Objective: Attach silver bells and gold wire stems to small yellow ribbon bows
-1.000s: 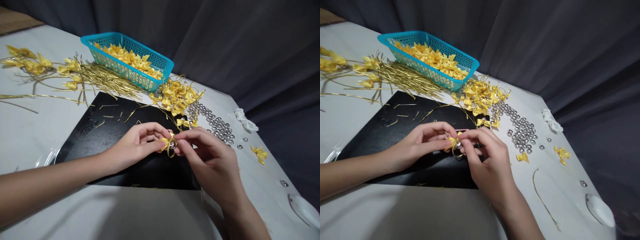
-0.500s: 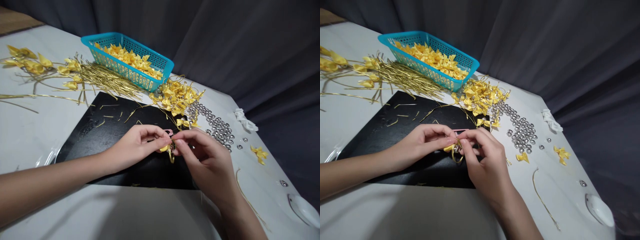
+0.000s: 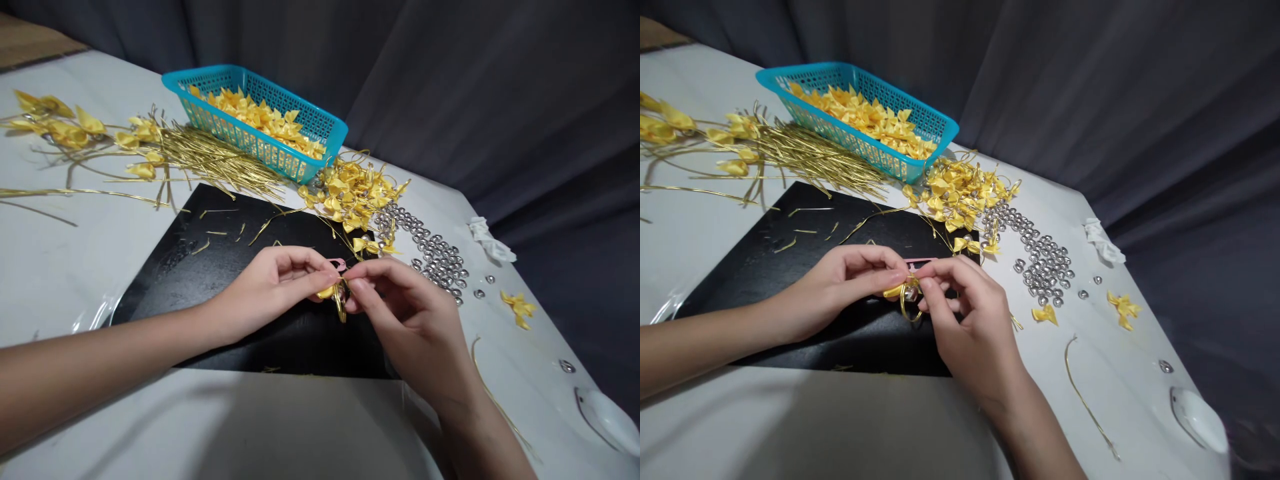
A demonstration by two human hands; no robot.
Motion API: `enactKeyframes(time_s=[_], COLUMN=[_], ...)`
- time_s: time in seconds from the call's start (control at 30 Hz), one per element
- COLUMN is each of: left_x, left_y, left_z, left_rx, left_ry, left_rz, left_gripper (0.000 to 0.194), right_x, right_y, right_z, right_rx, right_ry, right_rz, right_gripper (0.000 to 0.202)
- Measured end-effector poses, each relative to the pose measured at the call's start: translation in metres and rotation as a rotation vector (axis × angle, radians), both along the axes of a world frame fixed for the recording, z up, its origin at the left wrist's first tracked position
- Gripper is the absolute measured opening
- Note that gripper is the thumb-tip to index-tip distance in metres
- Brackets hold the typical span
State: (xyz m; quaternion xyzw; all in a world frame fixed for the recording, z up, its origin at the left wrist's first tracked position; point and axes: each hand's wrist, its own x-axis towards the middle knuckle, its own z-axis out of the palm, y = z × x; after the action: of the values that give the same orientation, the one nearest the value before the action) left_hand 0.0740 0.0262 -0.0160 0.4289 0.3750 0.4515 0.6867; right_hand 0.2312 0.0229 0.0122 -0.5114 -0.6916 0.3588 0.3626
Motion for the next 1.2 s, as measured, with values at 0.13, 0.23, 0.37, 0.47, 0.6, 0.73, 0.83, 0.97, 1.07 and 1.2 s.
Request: enactKeyframes(time_s=[0.13,0.23,0.37,0.47,0.6,0.73,0.83,0.97,1.07,1.2], left_x=[-0.0006,-0.0015,-0.0015,-0.0005,0.0,-0.0004,0.0,0.0003,-0.0002,-0.0004], left_y=[0.0005,0.0006,0.0007,0.0012,0.0015,0.0016,0.0015,0.001,0.001,0.0014], left_z=[-0.0013,-0.0027,-0.0036,-0.0025,-0.0007,-0.0015,-0.0022,-0.0014,-0.0013,-0.0027], left_rx=[0.009,0.013,0.011,0.029,0.035,0.04,0.03,0.031,0.033,0.033], left_ry=[-0.016,-0.027,-0.013,0.007,0.027,0.039,0.043,0.031,0.029,0.025], left_rz=[0.001,0.0,-0.001,0.012,0.05,0.046,0.051,0.044,0.041,0.035], left_gripper=[0.01,0.011,0.011,0.012,0.013,0.011,0.011,0.013,0.013,0.012], right_x=[-0.0005,-0.0006,-0.0009,-0.0008,-0.0001,-0.0001,0.0,0.0002,-0.0002,-0.0003], right_y=[0.0003,0.0005,0.0002,-0.0001,0.0005,0.0012,0.0004,-0.001,-0.0008,-0.0001], right_z=[0.0016,0.0012,0.0006,0.0001,-0.0017,-0.003,-0.0027,-0.0011,-0.0005,-0.0006], right_rx=[-0.018,-0.021,-0.016,0.008,0.023,0.013,0.01,0.013,0.016,0.013], right_ry=[-0.015,-0.02,-0.036,-0.04,-0.05,-0.039,-0.05,-0.063,-0.065,-0.058], right_rz=[0.0,0.0,0.005,0.001,-0.02,-0.027,-0.015,-0.013,-0.009,-0.001], right_gripper=[0.006,0.005,0.006,0.006,0.005,0.005,0.005,0.006,0.006,0.007])
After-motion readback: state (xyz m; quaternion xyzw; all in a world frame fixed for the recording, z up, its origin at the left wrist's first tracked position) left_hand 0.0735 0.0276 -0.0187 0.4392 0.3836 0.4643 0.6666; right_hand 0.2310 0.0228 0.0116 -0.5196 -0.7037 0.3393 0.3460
